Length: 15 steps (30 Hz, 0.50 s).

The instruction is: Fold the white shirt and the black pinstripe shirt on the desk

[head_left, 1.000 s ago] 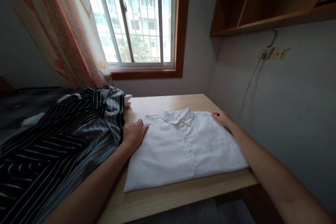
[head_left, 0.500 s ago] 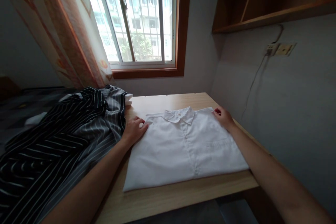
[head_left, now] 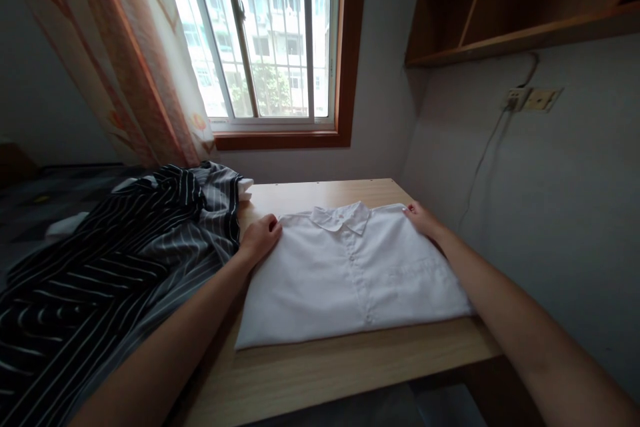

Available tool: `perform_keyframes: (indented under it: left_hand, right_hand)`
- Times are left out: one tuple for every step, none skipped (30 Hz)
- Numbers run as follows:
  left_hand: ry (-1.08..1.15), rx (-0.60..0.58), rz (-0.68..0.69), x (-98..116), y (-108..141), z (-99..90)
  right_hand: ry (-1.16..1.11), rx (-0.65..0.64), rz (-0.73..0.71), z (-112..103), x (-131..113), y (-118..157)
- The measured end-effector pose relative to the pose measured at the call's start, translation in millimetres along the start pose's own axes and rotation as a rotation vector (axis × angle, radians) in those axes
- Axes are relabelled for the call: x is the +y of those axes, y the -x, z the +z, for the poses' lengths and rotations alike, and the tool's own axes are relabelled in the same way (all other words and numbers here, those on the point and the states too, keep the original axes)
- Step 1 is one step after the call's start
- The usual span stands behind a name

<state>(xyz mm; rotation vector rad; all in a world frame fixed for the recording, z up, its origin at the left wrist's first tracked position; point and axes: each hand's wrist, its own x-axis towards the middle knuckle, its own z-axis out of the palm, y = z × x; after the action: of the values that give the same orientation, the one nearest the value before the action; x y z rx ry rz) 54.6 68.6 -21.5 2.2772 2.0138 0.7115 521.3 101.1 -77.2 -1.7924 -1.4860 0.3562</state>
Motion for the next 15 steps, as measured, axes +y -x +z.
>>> perform_keyframes:
  left_hand:
    - [-0.016, -0.006, 0.012, 1, -2, 0.3]
    - [-0.035, -0.008, 0.033, 2, -3, 0.6]
    - [-0.054, -0.004, 0.058, 2, -4, 0.8]
    - [-0.069, 0.006, 0.081, 3, -4, 0.8]
    - [-0.081, 0.013, 0.094, 3, -5, 0.7]
    - [-0.086, 0.011, 0.093, 3, -6, 0.6]
    - [-0.082, -0.006, 0.078, 4, -6, 0.5]
    - [-0.070, -0.035, 0.054, 4, -7, 0.5]
    - [-0.049, -0.070, 0.029, 5, -9, 0.8]
    - [-0.020, -0.097, 0.011, 5, -10, 1.5]
    - [0.019, -0.111, 0.001, 5, -12, 2.7]
    - [0.063, -0.107, -0.003, 5, -14, 4.3]
    - [0.108, -0.092, -0.002, 5, -16, 6.3]
    - [0.148, -0.070, 0.000, 4, -18, 8.5]
    - [0.177, -0.050, -0.001, 2, -21, 10.6]
  right_hand:
    - [0.006, 0.003, 0.006, 0, 0, 0]
    - [0.002, 0.000, 0.011, 1, 0, 0]
    - [-0.014, -0.009, 0.015, 1, 0, 1]
    - [-0.042, -0.028, 0.015, 1, 0, 2]
    - [-0.078, -0.056, 0.012, 1, -1, 3]
    - [-0.115, -0.087, 0.009, 0, -2, 4]
    - [-0.144, -0.118, 0.008, 0, -4, 5]
    - [-0.159, -0.142, 0.012, 0, -6, 5]
    - [-0.162, -0.162, 0.019, -1, -8, 6]
    - [-0.161, -0.179, 0.029, -1, -10, 6]
    - [-0.167, -0.194, 0.037, -1, -12, 7]
    - [-0.185, -0.207, 0.037, 0, -14, 7]
    - [-0.217, -0.219, 0.026, 0, -15, 7]
    - [-0.256, -0.224, 0.009, 1, -15, 7]
    - [-0.288, -0.223, -0.013, 1, -15, 6]
